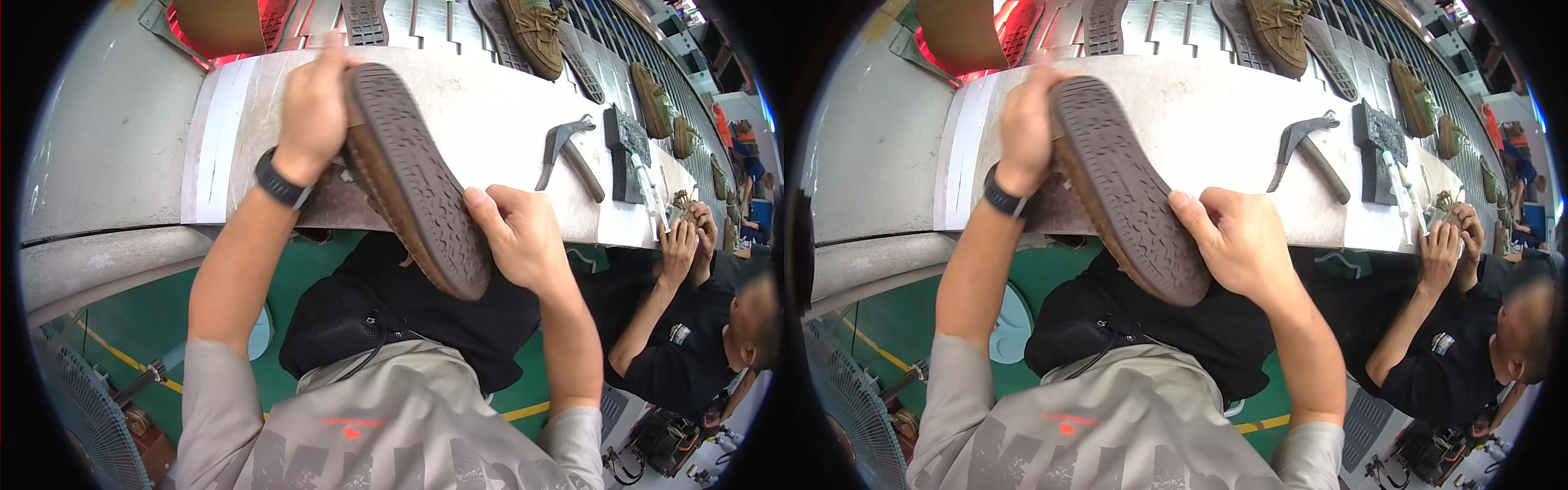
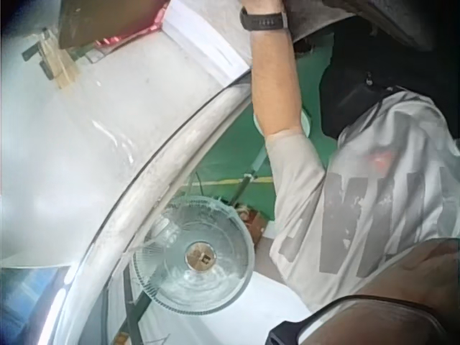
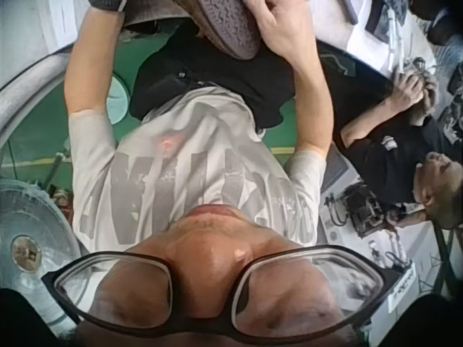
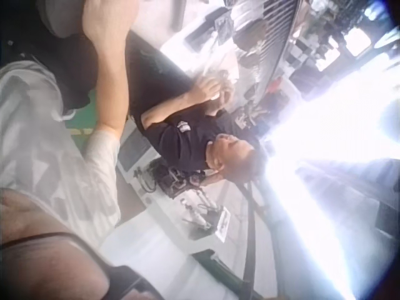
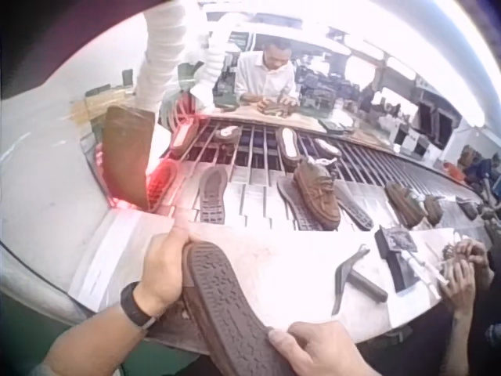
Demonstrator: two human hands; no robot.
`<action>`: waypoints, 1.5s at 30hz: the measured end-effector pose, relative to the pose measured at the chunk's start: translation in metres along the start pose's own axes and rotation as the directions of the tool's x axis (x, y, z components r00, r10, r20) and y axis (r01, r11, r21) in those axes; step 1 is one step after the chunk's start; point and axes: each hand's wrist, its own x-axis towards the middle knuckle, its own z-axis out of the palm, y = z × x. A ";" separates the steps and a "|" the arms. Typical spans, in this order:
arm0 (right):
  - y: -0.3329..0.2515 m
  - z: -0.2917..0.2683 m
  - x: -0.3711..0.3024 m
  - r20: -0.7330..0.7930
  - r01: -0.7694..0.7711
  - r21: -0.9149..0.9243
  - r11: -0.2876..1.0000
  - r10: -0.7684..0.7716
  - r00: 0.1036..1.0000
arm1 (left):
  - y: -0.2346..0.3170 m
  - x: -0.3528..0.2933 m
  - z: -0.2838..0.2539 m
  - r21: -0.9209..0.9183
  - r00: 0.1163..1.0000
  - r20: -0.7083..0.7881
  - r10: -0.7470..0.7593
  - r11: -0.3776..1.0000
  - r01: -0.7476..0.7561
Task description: The person assembles shoes by taking shoes and soles from a conveyor belt, pressing the soles onto the shoe uppers by hand, and hammering along the edges with a hammer.
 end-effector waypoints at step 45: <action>-0.062 -0.043 0.098 0.031 0.235 0.109 0.966 -0.239 0.970 | 0.014 0.007 0.040 -0.124 0.987 0.139 0.082 0.990 -0.065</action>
